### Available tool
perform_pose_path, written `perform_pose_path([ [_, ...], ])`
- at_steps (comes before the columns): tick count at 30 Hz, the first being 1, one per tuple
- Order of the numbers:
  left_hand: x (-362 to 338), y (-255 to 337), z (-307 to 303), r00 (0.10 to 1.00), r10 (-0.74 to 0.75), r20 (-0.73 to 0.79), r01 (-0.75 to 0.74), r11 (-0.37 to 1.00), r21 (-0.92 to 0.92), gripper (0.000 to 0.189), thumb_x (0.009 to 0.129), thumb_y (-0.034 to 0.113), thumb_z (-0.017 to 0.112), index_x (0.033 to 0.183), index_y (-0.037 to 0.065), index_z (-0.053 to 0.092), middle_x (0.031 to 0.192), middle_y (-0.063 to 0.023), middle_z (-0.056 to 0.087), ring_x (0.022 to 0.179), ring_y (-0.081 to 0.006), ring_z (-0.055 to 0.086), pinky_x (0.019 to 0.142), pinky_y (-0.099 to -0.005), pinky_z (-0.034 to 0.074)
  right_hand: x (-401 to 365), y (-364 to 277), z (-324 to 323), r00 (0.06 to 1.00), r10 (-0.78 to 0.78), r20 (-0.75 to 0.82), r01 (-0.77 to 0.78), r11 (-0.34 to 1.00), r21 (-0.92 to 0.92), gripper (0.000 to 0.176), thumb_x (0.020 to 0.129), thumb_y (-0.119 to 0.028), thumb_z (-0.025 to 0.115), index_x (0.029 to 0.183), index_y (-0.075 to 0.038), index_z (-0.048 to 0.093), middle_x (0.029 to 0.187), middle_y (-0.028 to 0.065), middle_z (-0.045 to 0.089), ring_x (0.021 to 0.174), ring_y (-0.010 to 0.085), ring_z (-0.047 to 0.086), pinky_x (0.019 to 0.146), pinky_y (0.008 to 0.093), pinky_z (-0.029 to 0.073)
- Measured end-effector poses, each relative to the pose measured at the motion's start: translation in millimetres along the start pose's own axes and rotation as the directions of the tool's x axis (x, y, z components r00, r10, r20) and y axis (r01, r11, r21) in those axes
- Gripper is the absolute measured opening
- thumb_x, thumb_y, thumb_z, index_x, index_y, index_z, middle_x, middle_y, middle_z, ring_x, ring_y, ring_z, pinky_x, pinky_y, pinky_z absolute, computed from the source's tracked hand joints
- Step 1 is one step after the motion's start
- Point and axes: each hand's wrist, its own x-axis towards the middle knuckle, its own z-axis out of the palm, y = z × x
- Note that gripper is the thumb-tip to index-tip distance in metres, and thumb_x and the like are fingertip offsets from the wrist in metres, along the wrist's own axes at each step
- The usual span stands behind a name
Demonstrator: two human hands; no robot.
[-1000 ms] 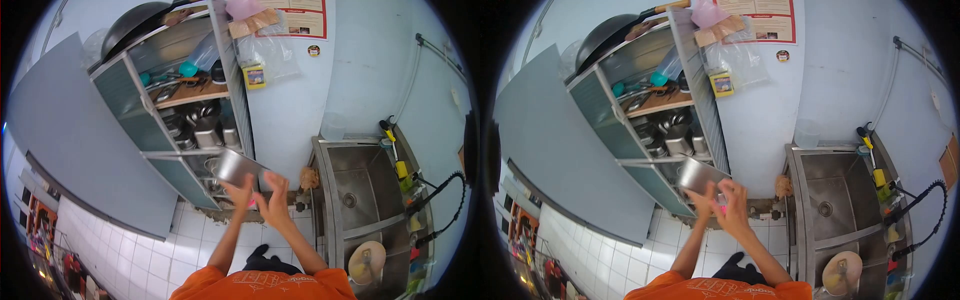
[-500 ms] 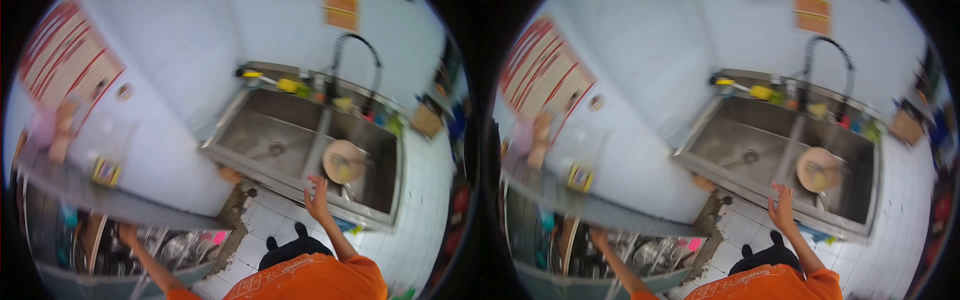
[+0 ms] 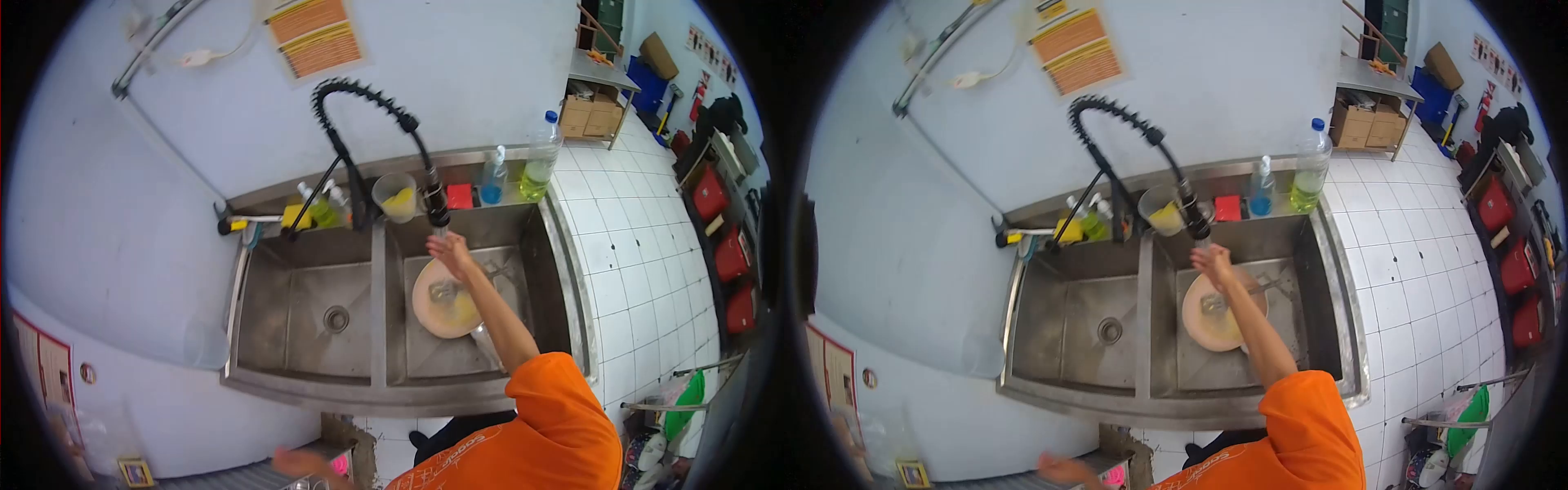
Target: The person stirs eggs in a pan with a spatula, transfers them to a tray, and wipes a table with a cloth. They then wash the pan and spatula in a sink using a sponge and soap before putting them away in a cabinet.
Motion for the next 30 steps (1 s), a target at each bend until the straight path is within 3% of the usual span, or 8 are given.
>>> perform_pose_path([
  [4, -107, 238, 185, 0.657, 0.349, 0.668, 0.154, 0.806, -0.572, 0.024, 0.091, 0.017, 0.041, 0.099, 0.002, 0.059, 0.101, -0.0116, 0.06, 0.098, -0.0206, 0.056, 0.087, -0.034, 0.044, -17, -52, 5, 0.998, 0.054, 0.042, -0.019, 0.814, -0.58, 0.02, 0.086, -0.011, 0.052, 0.104, -0.008, 0.044, 0.088, 0.0153, 0.064, 0.077, 0.0302, 0.064, 0.068, 0.0345, 0.052],
  [6, -143, 316, 258, 0.295, 0.295, 0.909, 0.612, 0.673, -0.416, 0.037, 0.097, 0.029, 0.036, 0.116, 0.003, 0.054, 0.116, -0.0105, 0.057, 0.107, -0.0211, 0.054, 0.091, -0.0333, 0.041, -15, -82, -27, 0.903, -0.373, 0.212, 0.295, 0.181, -0.938, 0.025, 0.079, -0.007, 0.059, 0.1, -0.005, 0.046, 0.077, 0.0138, 0.064, 0.069, 0.0324, 0.064, 0.064, 0.0334, 0.05],
  [9, -188, 381, 360, -0.14, 0.181, 0.974, 0.93, 0.361, 0.066, 0.047, 0.096, 0.04, 0.035, 0.127, 0.006, 0.044, 0.127, -0.0108, 0.049, 0.117, -0.0225, 0.047, 0.099, -0.0343, 0.035, 10, -137, -51, 0.697, -0.691, 0.193, 0.356, 0.099, -0.929, 0.049, 0.069, -0.006, 0.069, 0.108, -0.002, 0.041, 0.09, 0.0192, 0.06, 0.079, 0.0336, 0.062, 0.068, 0.0381, 0.049],
  [13, -213, 414, 407, -0.135, 0.345, 0.929, 0.971, 0.234, 0.054, 0.05, 0.095, 0.043, 0.037, 0.13, 0.008, 0.041, 0.129, -0.0109, 0.047, 0.12, -0.0236, 0.044, 0.101, -0.0359, 0.033, 51, -184, -36, 0.336, -0.882, 0.331, 0.416, -0.176, -0.892, 0.066, 0.062, -0.011, 0.076, 0.115, -0.001, 0.038, 0.108, 0.0208, 0.052, 0.097, 0.035, 0.055, 0.083, 0.0409, 0.044],
  [18, -230, 426, 386, -0.455, 0.197, 0.868, 0.803, 0.512, 0.305, 0.055, 0.09, 0.034, 0.053, 0.136, 0.009, 0.033, 0.13, -0.0125, 0.046, 0.122, -0.0257, 0.043, 0.101, -0.0364, 0.034, 77, -181, -40, 0.449, -0.866, 0.22, 0.448, 0.005, -0.894, 0.078, 0.058, -0.013, 0.079, 0.121, -0.002, 0.035, 0.113, 0.0185, 0.048, 0.105, 0.0353, 0.049, 0.09, 0.0388, 0.04],
  [19, -235, 432, 381, -0.453, 0.189, 0.872, 0.802, 0.514, 0.305, 0.055, 0.09, 0.034, 0.053, 0.136, 0.009, 0.033, 0.13, -0.0125, 0.046, 0.122, -0.0257, 0.043, 0.101, -0.0364, 0.034, 68, -177, -39, 0.543, -0.818, 0.189, 0.484, 0.121, -0.867, 0.08, 0.057, -0.012, 0.079, 0.123, -0.002, 0.034, 0.115, 0.0184, 0.046, 0.108, 0.0351, 0.049, 0.091, 0.0382, 0.039],
  [21, -250, 440, 373, 0.241, 0.529, 0.814, 0.635, 0.548, -0.545, 0.079, 0.075, 0.027, 0.073, 0.136, 0.006, 0.028, 0.123, -0.0107, 0.052, 0.117, -0.0303, 0.048, 0.099, -0.0394, 0.036, 23, -170, -22, 0.661, -0.73, 0.172, 0.462, 0.216, -0.86, 0.083, 0.057, -0.012, 0.079, 0.124, -0.003, 0.032, 0.116, 0.0177, 0.046, 0.11, 0.0337, 0.047, 0.093, 0.0385, 0.039],
  [30, -159, 438, 292, 0.141, 0.576, 0.805, 0.374, 0.722, -0.582, 0.076, 0.061, 0.03, 0.079, 0.123, 0.012, 0.038, 0.105, -0.0135, 0.06, 0.097, -0.031, 0.06, 0.08, -0.041, 0.048, -63, -128, 39, 0.936, -0.313, 0.16, 0.346, 0.742, -0.574, 0.066, 0.08, -0.012, 0.068, 0.128, -0.008, 0.024, 0.098, 0.0083, 0.059, 0.099, 0.0209, 0.055, 0.091, 0.034, 0.04],
])
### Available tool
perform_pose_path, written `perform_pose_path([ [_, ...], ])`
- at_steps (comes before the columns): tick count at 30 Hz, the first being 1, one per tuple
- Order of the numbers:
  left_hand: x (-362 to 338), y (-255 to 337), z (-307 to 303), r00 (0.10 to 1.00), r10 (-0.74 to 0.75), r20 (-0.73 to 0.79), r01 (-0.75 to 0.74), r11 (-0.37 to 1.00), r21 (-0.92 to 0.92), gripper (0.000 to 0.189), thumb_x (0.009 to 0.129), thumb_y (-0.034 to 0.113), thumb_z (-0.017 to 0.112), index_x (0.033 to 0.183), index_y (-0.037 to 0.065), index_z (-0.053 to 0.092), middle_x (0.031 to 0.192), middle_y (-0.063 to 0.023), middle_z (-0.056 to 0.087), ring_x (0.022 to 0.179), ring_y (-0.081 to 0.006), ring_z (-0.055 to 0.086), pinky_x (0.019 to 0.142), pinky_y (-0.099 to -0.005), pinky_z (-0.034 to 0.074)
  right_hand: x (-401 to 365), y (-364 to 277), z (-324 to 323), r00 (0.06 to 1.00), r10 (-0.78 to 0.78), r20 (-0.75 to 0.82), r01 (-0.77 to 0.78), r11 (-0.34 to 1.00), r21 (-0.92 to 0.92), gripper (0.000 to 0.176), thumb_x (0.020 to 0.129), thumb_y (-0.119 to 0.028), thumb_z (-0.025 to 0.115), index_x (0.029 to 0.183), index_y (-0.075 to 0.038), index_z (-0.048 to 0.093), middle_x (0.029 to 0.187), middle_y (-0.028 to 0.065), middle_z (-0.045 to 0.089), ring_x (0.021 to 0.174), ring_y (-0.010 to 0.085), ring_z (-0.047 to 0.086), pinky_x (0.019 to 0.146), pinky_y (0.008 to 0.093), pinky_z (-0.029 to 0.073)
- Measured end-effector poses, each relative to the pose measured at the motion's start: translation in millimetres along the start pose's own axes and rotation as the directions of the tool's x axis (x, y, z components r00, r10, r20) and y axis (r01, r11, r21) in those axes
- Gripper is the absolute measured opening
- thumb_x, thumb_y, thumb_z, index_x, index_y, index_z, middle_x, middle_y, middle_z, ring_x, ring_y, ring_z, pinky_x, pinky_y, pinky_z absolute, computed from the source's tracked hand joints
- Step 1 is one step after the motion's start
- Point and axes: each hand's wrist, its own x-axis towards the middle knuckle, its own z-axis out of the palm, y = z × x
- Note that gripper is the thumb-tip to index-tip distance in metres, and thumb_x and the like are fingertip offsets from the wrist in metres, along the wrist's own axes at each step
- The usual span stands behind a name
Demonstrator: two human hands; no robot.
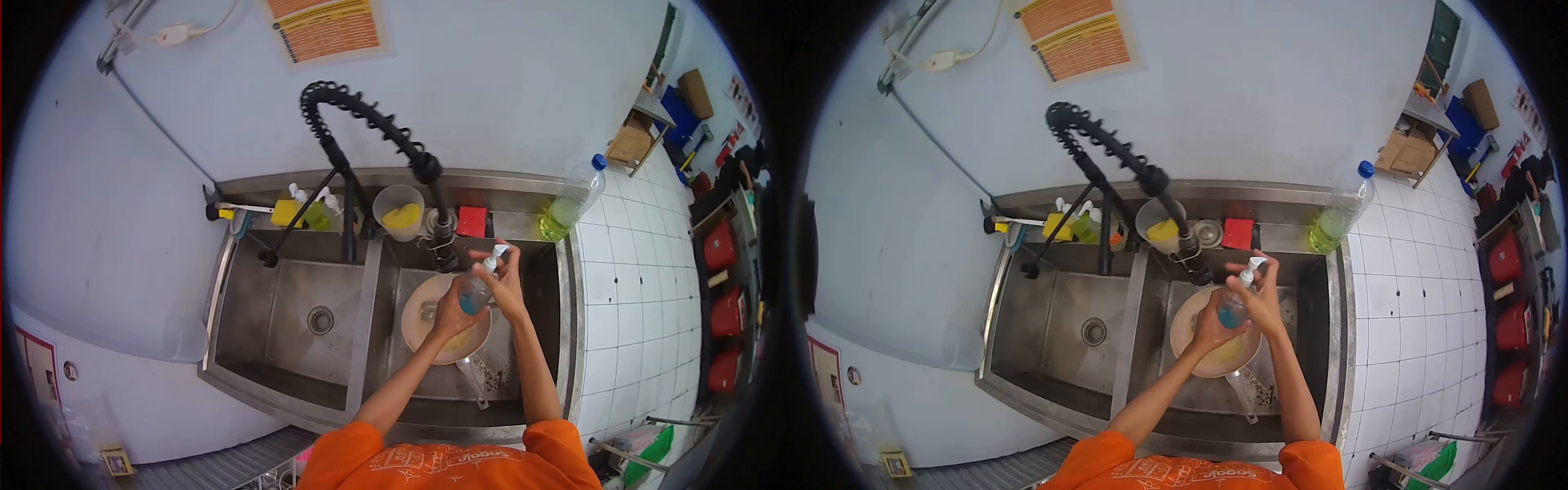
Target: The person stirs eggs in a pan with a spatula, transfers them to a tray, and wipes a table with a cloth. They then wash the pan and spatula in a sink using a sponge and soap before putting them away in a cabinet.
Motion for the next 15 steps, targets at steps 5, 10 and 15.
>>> perform_pose_path([
  [5, -16, -45, -39, 0.963, -0.18, 0.199, 0.179, 0.984, 0.023, 0.084, 0.061, 0.039, 0.08, 0.125, 0.011, 0.035, 0.104, -0.015, 0.06, 0.097, -0.0293, 0.06, 0.083, -0.0399, 0.048, 46, 8, 16, 0.978, -0.131, -0.16, 0.162, 0.966, 0.2, 0.053, 0.087, -0.01, 0.058, 0.129, -0.004, 0.026, 0.092, 0.0081, 0.058, 0.088, 0.0191, 0.058, 0.089, 0.0331, 0.042],
  [10, -14, -73, -81, 0.958, -0.184, 0.218, 0.198, 0.979, -0.044, 0.09, 0.063, 0.037, 0.081, 0.129, 0.009, 0.028, 0.12, -0.0136, 0.052, 0.108, -0.0237, 0.055, 0.092, -0.039, 0.042, 65, -18, 1, 0.886, -0.299, -0.353, 0.393, 0.89, 0.233, 0.057, 0.086, -0.01, 0.06, 0.129, -0.005, 0.024, 0.091, 0.0104, 0.06, 0.087, 0.0206, 0.06, 0.086, 0.0336, 0.044],
  [15, 20, -76, -62, 0.994, 0.068, 0.087, -0.052, 0.982, -0.181, 0.095, 0.062, 0.032, 0.082, 0.13, 0.008, 0.021, 0.129, -0.017, 0.037, 0.115, -0.0273, 0.046, 0.096, -0.0411, 0.038, 29, -13, -3, 0.881, -0.302, -0.365, 0.335, 0.942, 0.03, 0.057, 0.086, -0.009, 0.06, 0.129, -0.005, 0.023, 0.089, 0.0115, 0.059, 0.086, 0.02, 0.06, 0.086, 0.0334, 0.044],
])
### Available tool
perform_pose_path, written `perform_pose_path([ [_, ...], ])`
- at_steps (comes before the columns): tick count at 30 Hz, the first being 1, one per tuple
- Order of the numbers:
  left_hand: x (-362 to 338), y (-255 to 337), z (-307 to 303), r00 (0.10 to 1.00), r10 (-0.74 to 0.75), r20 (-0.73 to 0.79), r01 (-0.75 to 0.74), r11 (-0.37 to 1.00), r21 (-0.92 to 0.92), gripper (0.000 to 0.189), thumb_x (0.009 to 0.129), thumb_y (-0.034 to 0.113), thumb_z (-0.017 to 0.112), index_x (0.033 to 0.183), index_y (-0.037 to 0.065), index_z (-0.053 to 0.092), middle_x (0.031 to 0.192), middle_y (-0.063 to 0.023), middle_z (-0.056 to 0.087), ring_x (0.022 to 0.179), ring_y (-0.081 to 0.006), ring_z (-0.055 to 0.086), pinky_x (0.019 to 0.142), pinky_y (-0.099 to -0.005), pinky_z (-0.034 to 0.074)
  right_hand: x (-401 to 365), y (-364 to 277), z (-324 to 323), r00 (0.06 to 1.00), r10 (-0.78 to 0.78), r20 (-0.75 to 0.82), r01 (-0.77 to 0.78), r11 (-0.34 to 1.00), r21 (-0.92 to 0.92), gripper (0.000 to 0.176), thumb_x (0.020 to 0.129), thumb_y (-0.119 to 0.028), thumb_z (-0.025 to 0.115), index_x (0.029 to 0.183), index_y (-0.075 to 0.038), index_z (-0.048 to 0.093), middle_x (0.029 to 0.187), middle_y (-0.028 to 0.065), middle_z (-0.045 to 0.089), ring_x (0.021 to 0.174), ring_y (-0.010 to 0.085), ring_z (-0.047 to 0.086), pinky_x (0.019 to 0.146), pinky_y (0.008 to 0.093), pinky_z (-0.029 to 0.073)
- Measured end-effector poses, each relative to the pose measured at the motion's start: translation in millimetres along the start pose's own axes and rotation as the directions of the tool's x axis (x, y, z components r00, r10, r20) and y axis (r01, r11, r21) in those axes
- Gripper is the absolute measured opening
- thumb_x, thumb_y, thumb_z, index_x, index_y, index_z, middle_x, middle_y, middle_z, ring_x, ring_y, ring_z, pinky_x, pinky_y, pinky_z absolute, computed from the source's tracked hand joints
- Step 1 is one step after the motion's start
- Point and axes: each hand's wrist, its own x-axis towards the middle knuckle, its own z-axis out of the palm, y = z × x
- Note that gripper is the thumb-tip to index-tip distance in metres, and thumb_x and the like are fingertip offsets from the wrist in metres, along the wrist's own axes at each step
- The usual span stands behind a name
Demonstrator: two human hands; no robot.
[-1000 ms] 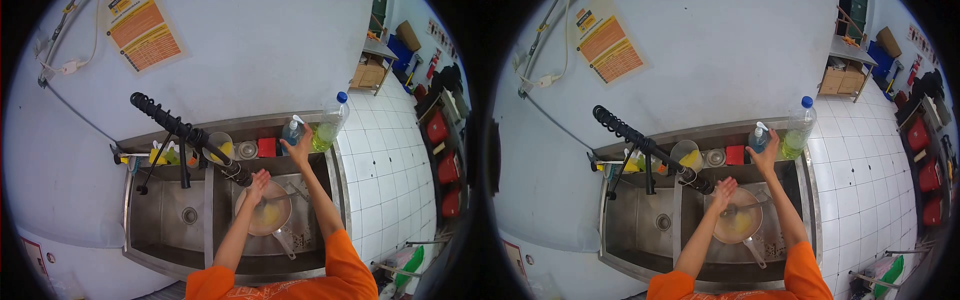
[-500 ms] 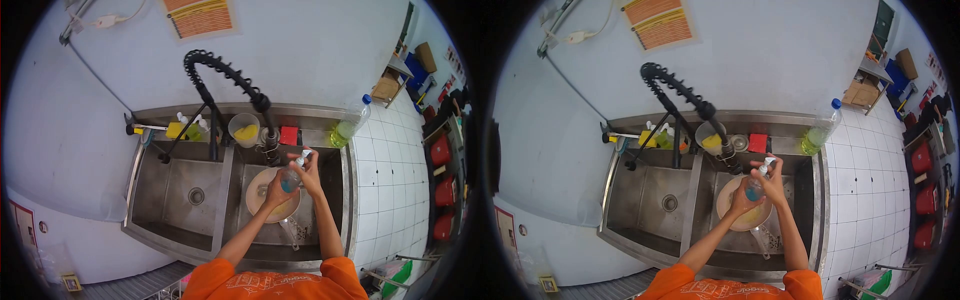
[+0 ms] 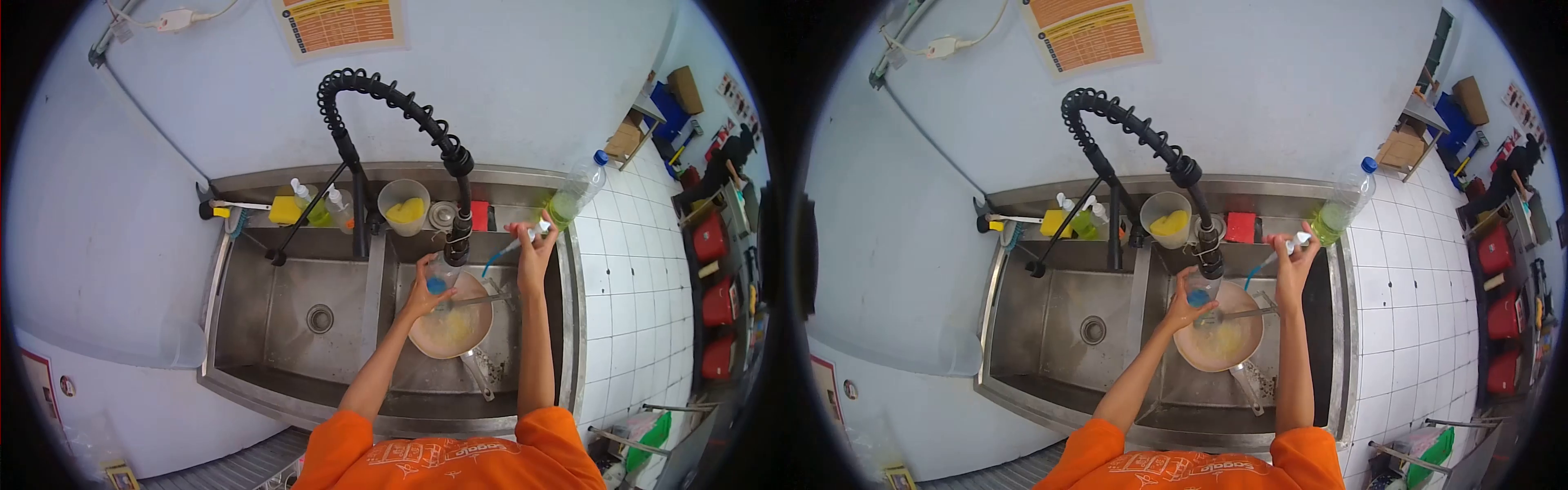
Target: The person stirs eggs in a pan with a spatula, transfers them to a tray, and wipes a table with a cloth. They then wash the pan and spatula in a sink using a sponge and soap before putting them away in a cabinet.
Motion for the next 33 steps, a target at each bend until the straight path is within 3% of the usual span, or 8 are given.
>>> perform_pose_path([
  [8, 5, 11, 10, 0.997, 0.06, -0.046, -0.055, 0.993, 0.102, 0.095, 0.064, 0.026, 0.082, 0.131, 0.006, 0.018, 0.127, -0.0179, 0.035, 0.117, -0.0296, 0.042, 0.099, -0.0403, 0.035, -29, 12, -39, 0.992, 0.112, 0.066, -0.1, 0.982, -0.16, 0.044, 0.085, -0.002, 0.056, 0.122, -0.002, 0.033, 0.077, 0.0057, 0.057, 0.075, 0.013, 0.057, 0.073, 0.0272, 0.046],
  [14, 0, 1, 12, 0.998, 0.057, -0.036, -0.056, 0.997, 0.046, 0.096, 0.063, 0.027, 0.082, 0.131, 0.005, 0.018, 0.126, -0.0178, 0.034, 0.117, -0.0288, 0.041, 0.098, -0.0399, 0.036, -43, 6, 4, 0.975, 0.162, 0.155, -0.105, 0.942, -0.32, 0.052, 0.076, -0.011, 0.072, 0.117, -0.006, 0.041, 0.087, 0.0023, 0.058, 0.067, 0.0026, 0.044, 0.06, 0.0172, 0.037],
  [17, -5, -8, 13, 0.998, 0.02, -0.056, -0.016, 0.997, 0.071, 0.088, 0.065, 0.023, 0.081, 0.128, 0.009, 0.021, 0.121, -0.0195, 0.043, 0.111, -0.03, 0.049, 0.092, -0.0403, 0.04, -41, -11, 36, 0.947, 0.126, 0.295, -0.007, 0.927, -0.375, 0.06, 0.068, -0.013, 0.078, 0.116, -0.005, 0.043, 0.087, 0.0015, 0.057, 0.07, 0.0079, 0.05, 0.062, 0.0215, 0.043],
  [19, -6, -10, 15, 0.993, 0.065, -0.093, -0.052, 0.988, 0.142, 0.088, 0.065, 0.022, 0.08, 0.129, 0.01, 0.021, 0.122, -0.0195, 0.044, 0.111, -0.0316, 0.05, 0.091, -0.0406, 0.041, -34, -14, 50, 0.897, -0.165, 0.41, 0.346, 0.84, -0.418, 0.065, 0.061, -0.016, 0.082, 0.112, -0.005, 0.043, 0.085, 0.0039, 0.057, 0.071, 0.0126, 0.052, 0.065, 0.0258, 0.044],
  [22, -5, -16, 17, 0.985, 0.143, -0.091, -0.127, 0.978, 0.165, 0.088, 0.065, 0.022, 0.08, 0.129, 0.01, 0.021, 0.122, -0.0192, 0.044, 0.111, -0.0326, 0.05, 0.09, -0.041, 0.042, -28, -20, 57, 0.895, 0.045, 0.443, 0.219, 0.823, -0.525, 0.065, 0.059, -0.018, 0.083, 0.106, -0.005, 0.041, 0.079, 0.0075, 0.056, 0.07, 0.0174, 0.052, 0.065, 0.0294, 0.044],
  [29, -8, -17, 17, 0.991, 0.104, -0.088, -0.089, 0.984, 0.153, 0.089, 0.065, 0.021, 0.08, 0.128, 0.01, 0.02, 0.121, -0.02, 0.044, 0.111, -0.0323, 0.05, 0.091, -0.041, 0.042, -26, -24, 58, 0.883, 0.009, 0.468, 0.294, 0.768, -0.569, 0.062, 0.059, -0.018, 0.083, 0.1, -0.005, 0.039, 0.074, 0.0099, 0.054, 0.062, 0.0204, 0.052, 0.059, 0.0295, 0.043],
  [32, -7, -20, 20, 0.99, 0.112, -0.09, -0.098, 0.983, 0.155, 0.089, 0.065, 0.022, 0.08, 0.128, 0.01, 0.019, 0.122, -0.0207, 0.044, 0.111, -0.0332, 0.05, 0.091, -0.0415, 0.042, -25, -18, 55, 0.892, 0.09, 0.444, 0.217, 0.776, -0.593, 0.061, 0.059, -0.018, 0.083, 0.099, -0.005, 0.038, 0.074, 0.0104, 0.055, 0.06, 0.021, 0.052, 0.057, 0.0297, 0.044],
  [33, -8, -21, 21, 0.989, 0.116, -0.091, -0.099, 0.98, 0.172, 0.089, 0.065, 0.022, 0.081, 0.128, 0.009, 0.019, 0.122, -0.0212, 0.044, 0.111, -0.0339, 0.05, 0.091, -0.0418, 0.042, -25, -18, 55, 0.892, 0.104, 0.439, 0.204, 0.775, -0.598, 0.062, 0.059, -0.018, 0.083, 0.1, -0.005, 0.039, 0.081, 0.0137, 0.058, 0.071, 0.0285, 0.057, 0.062, 0.0318, 0.045],
])
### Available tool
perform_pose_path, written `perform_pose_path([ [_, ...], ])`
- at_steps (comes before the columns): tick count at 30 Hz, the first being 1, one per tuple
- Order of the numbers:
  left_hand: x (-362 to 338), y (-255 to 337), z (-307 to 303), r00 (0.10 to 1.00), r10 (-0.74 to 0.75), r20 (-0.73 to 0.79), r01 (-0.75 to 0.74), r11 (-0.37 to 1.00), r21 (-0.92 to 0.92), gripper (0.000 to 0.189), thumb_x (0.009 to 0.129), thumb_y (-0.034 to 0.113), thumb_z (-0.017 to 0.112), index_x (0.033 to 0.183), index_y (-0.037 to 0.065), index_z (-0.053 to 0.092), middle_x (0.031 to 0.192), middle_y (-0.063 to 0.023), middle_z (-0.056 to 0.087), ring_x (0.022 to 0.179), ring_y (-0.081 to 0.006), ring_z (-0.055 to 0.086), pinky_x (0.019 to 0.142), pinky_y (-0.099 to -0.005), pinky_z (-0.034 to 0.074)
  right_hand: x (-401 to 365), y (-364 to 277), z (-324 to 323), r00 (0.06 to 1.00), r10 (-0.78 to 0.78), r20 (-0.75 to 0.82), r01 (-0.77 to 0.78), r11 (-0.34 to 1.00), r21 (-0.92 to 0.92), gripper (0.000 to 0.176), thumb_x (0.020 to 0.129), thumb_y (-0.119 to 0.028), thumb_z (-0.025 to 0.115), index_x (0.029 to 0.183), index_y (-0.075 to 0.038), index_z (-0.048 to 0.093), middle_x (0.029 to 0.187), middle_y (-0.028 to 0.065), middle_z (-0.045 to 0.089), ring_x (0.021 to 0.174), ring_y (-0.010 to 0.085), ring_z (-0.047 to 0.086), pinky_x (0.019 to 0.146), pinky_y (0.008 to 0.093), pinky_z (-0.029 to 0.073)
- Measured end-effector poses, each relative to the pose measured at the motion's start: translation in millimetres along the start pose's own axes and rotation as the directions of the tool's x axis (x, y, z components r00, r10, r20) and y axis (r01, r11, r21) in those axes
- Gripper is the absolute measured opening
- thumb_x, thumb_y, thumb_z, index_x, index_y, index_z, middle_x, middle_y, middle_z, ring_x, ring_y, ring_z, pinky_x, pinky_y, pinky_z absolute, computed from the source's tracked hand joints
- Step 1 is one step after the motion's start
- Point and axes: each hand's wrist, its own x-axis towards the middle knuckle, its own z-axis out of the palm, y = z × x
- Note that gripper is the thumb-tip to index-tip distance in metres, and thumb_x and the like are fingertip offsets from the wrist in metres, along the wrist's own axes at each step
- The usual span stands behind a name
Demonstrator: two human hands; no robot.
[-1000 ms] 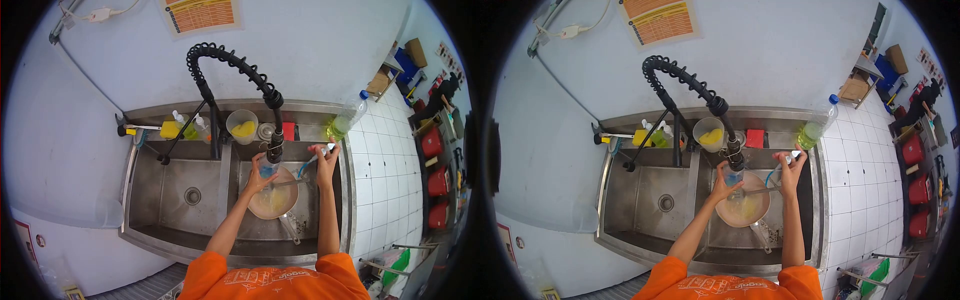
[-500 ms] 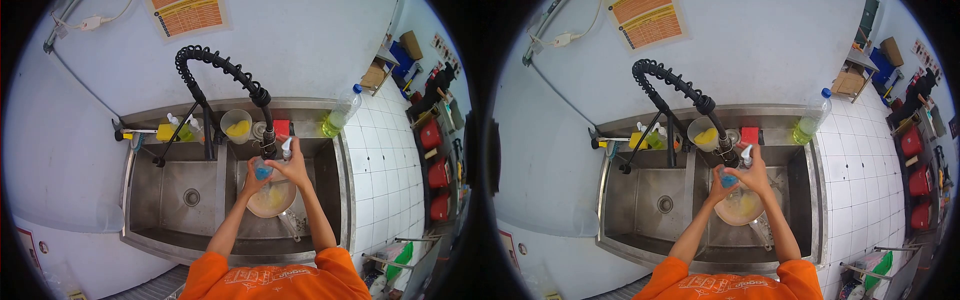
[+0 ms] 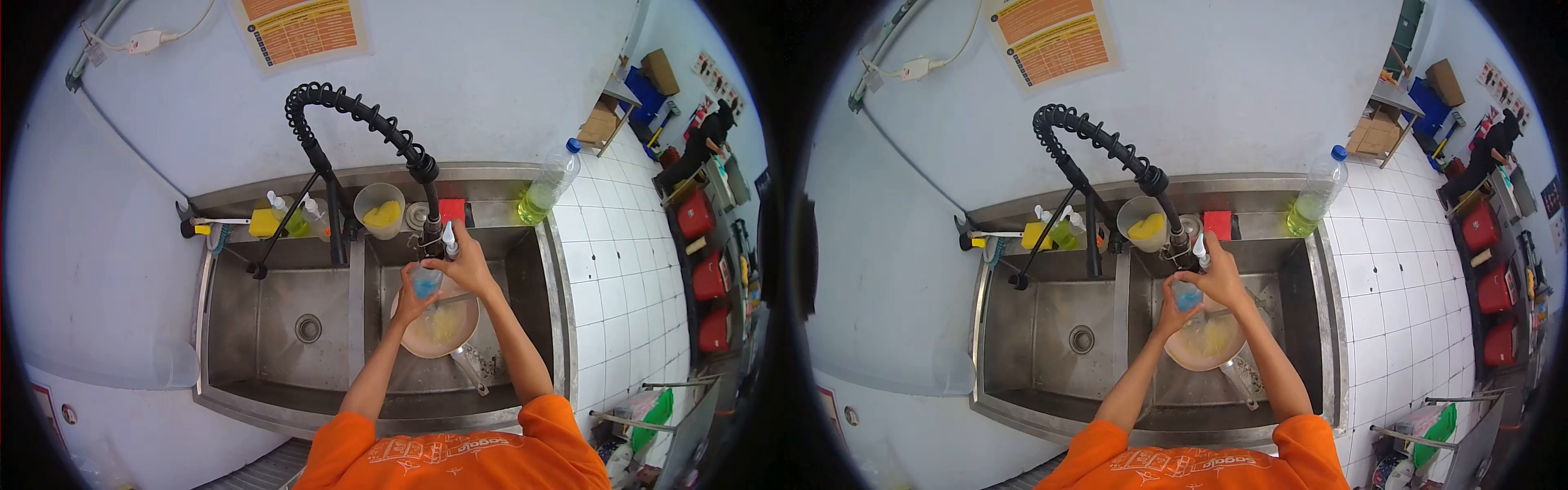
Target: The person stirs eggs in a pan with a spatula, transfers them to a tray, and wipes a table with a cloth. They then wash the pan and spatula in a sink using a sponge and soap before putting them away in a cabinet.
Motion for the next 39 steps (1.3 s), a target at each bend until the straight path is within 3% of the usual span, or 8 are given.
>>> perform_pose_path([
  [1, -1, 0, 1, 1.0, 0.003, -0.002, -0.003, 1.0, 0.017, 0.089, 0.064, 0.022, 0.081, 0.128, 0.009, 0.02, 0.122, -0.0216, 0.044, 0.111, -0.0346, 0.05, 0.091, -0.0421, 0.042, 0, 0, 0, 1.0, 0.014, 0.006, -0.014, 1.0, 0.001, 0.062, 0.059, -0.018, 0.083, 0.101, -0.004, 0.04, 0.089, 0.017, 0.062, 0.082, 0.0361, 0.062, 0.068, 0.0339, 0.047],
  [5, -2, -5, 4, 1.0, -0.008, 0.011, 0.008, 1.0, 0.007, 0.089, 0.064, 0.024, 0.081, 0.128, 0.01, 0.02, 0.121, -0.0231, 0.045, 0.111, -0.0366, 0.05, 0.09, -0.0431, 0.042, 2, -3, 1, 0.997, 0.065, 0.034, -0.065, 0.998, 0.003, 0.063, 0.059, -0.017, 0.083, 0.102, -0.004, 0.04, 0.086, 0.0161, 0.061, 0.076, 0.0344, 0.061, 0.067, 0.034, 0.047],
  [7, -2, -10, 7, 0.999, -0.046, 0.005, 0.046, 0.999, -0.015, 0.089, 0.064, 0.025, 0.081, 0.127, 0.01, 0.02, 0.12, -0.0241, 0.045, 0.109, -0.0376, 0.051, 0.089, -0.0439, 0.043, 2, 0, 4, 0.996, -0.08, -0.026, 0.08, 0.996, 0.024, 0.063, 0.059, -0.016, 0.083, 0.103, -0.004, 0.039, 0.085, 0.0152, 0.06, 0.071, 0.0327, 0.059, 0.064, 0.0337, 0.047],
  [16, -4, -14, 8, 0.999, -0.028, -0.027, 0.029, 0.999, 0.022, 0.089, 0.063, 0.025, 0.081, 0.127, 0.01, 0.02, 0.121, -0.0236, 0.045, 0.109, -0.0381, 0.051, 0.089, -0.0439, 0.043, 3, -1, 6, 1.0, 0.017, 0.014, -0.017, 1.0, 0.024, 0.063, 0.06, -0.015, 0.082, 0.103, -0.004, 0.039, 0.086, 0.0157, 0.06, 0.07, 0.0303, 0.059, 0.061, 0.0327, 0.047],
  [29, -1, -4, 6, 0.999, -0.008, -0.038, 0.01, 0.999, 0.04, 0.088, 0.063, 0.023, 0.081, 0.126, 0.009, 0.021, 0.118, -0.0205, 0.045, 0.109, -0.0358, 0.051, 0.089, -0.0426, 0.043, 2, -2, 6, 0.999, -0.033, -0.013, 0.033, 0.999, 0.01, 0.063, 0.06, -0.015, 0.082, 0.104, -0.004, 0.038, 0.085, 0.0161, 0.06, 0.071, 0.0316, 0.059, 0.062, 0.0319, 0.047],
  [32, -11, -3, 5, 0.994, -0.112, -0.013, 0.112, 0.993, -0.035, 0.084, 0.063, 0.021, 0.08, 0.125, 0.009, 0.025, 0.12, -0.0201, 0.044, 0.11, -0.0349, 0.05, 0.089, -0.0416, 0.043, 1, -3, 2, 0.996, 0.075, 0.038, -0.076, 0.997, 0.032, 0.067, 0.058, -0.017, 0.083, 0.106, -0.004, 0.039, 0.092, 0.0161, 0.059, 0.079, 0.0301, 0.059, 0.069, 0.032, 0.047],
  [34, -27, -13, 1, 0.955, 0.026, 0.296, -0.041, 0.998, 0.046, 0.081, 0.061, 0.019, 0.08, 0.123, 0.009, 0.03, 0.117, -0.0186, 0.048, 0.108, -0.0342, 0.052, 0.089, -0.0409, 0.044, -3, 3, -5, 0.99, -0.135, -0.049, 0.137, 0.99, 0.035, 0.073, 0.056, -0.022, 0.086, 0.11, -0.004, 0.04, 0.1, 0.0136, 0.057, 0.09, 0.024, 0.057, 0.077, 0.0319, 0.045],
  [39, -48, -41, -4, 0.99, -0.139, 0.04, 0.137, 0.99, 0.04, 0.081, 0.06, 0.021, 0.08, 0.124, 0.01, 0.032, 0.111, -0.0169, 0.054, 0.103, -0.0346, 0.056, 0.086, -0.0406, 0.045, -28, 21, -28, 0.995, 0.055, -0.078, -0.047, 0.993, 0.107, 0.079, 0.055, -0.028, 0.087, 0.116, -0.004, 0.041, 0.1, 0.008, 0.053, 0.091, 0.0169, 0.051, 0.079, 0.03, 0.043],
])
